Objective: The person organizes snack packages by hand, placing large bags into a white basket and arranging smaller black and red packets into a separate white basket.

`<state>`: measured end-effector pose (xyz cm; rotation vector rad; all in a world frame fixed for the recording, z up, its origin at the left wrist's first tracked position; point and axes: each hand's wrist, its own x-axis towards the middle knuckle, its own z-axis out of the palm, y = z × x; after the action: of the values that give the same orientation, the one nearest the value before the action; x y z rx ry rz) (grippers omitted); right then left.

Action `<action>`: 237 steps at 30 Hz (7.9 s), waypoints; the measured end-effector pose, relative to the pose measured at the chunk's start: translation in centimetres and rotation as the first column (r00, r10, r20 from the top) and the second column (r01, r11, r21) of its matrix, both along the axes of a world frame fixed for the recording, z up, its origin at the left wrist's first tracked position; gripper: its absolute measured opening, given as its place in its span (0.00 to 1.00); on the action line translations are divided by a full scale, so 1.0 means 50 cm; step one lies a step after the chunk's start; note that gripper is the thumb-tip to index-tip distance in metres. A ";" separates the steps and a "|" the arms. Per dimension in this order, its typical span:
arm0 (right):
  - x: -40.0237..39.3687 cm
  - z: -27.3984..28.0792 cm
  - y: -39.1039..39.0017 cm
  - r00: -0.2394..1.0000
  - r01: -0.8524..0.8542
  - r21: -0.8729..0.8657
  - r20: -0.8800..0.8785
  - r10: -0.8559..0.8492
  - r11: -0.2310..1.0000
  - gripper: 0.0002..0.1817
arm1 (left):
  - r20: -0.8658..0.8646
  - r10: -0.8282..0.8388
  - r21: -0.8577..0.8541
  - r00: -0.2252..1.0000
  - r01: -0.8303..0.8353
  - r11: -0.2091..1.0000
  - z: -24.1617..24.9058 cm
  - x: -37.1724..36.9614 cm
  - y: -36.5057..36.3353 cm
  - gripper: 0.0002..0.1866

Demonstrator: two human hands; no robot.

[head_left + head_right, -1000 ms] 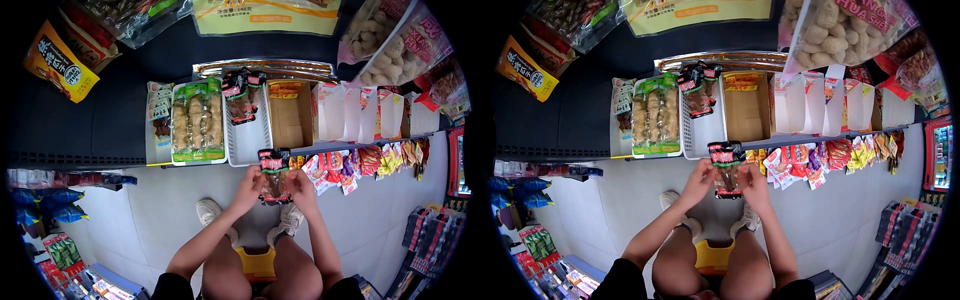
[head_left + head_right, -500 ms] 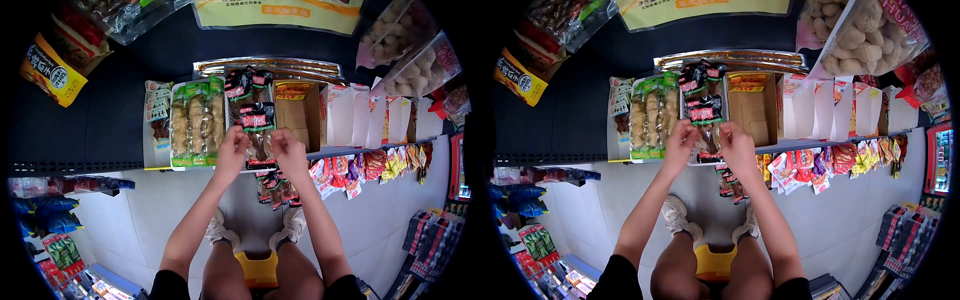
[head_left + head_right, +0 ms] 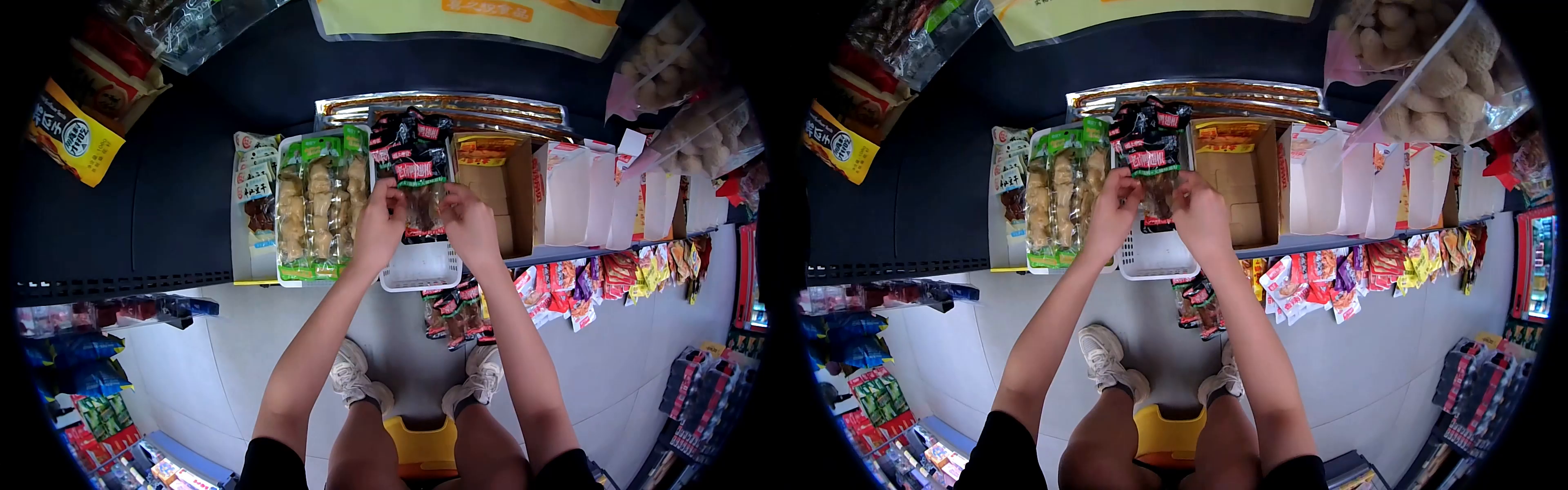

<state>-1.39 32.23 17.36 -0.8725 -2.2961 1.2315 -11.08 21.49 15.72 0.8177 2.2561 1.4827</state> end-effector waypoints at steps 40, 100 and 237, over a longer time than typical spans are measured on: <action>-0.060 -0.054 -0.036 0.999 0.044 0.049 -0.004 -0.043 0.998 0.17 | -0.004 0.059 -0.028 0.998 -0.059 0.998 -0.055 0.035 0.040 0.12; 0.314 -0.031 -0.083 0.916 0.306 -0.424 -0.112 -0.384 0.852 0.07 | 0.658 -0.364 0.248 0.659 0.267 0.931 -0.011 0.285 -0.126 0.12; -0.067 -0.116 -0.030 0.997 -0.078 0.042 0.028 0.077 0.996 0.10 | -0.317 0.194 -0.003 0.928 -0.205 0.979 0.001 0.087 0.012 0.19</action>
<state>-4.72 30.71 11.53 -0.7964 -2.3891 1.2047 -6.72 22.08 15.78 0.8914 2.6647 1.4793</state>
